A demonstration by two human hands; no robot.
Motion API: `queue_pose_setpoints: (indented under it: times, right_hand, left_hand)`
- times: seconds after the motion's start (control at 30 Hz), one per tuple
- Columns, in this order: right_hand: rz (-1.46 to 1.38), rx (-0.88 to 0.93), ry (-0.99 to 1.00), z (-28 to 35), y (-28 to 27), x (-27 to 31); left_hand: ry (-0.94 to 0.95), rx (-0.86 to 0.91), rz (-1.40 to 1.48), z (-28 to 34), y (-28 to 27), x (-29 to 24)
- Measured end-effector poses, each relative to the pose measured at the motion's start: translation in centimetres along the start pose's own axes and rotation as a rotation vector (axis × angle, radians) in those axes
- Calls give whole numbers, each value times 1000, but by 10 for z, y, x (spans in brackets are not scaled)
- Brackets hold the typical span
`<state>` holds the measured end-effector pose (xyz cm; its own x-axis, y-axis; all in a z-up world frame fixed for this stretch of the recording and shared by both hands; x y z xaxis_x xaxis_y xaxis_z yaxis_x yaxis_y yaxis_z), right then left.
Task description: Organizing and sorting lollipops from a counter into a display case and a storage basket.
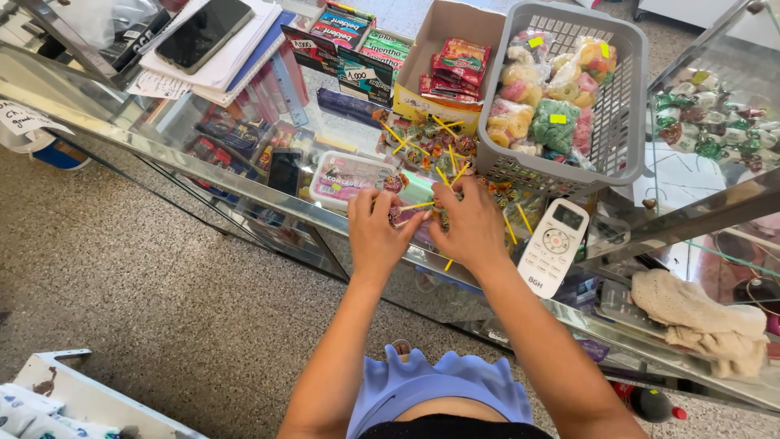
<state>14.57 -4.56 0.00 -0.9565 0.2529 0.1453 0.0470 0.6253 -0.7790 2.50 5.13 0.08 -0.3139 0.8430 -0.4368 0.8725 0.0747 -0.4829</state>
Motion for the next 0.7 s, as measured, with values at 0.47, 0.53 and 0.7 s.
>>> queue_pose_setpoints:
  times: [0.47, 0.53, 0.7]
  right_hand:
    - [-167, 80, 100, -13, -22, 10]
    - [-221, 64, 113, -13, -22, 8]
    - [-277, -33, 116, -9, -20, 2]
  left_hand:
    - [-10, -13, -12, 2, 1, 1]
    - [-13, -15, -19, 2, 0, 1]
    - [4, -23, 19, 1, -2, -1]
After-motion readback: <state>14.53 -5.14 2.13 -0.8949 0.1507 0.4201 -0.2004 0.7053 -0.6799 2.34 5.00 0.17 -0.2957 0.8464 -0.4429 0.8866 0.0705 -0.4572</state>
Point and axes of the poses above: each hand's wrist, its own z-axis away from the middle knuckle, its own y-axis out of the palm, x = y × z, the point moved 6 cm from there along -z, towards the middle knuckle, and after that the axes turned 8 degrees about -z, right-handed, at the moved point
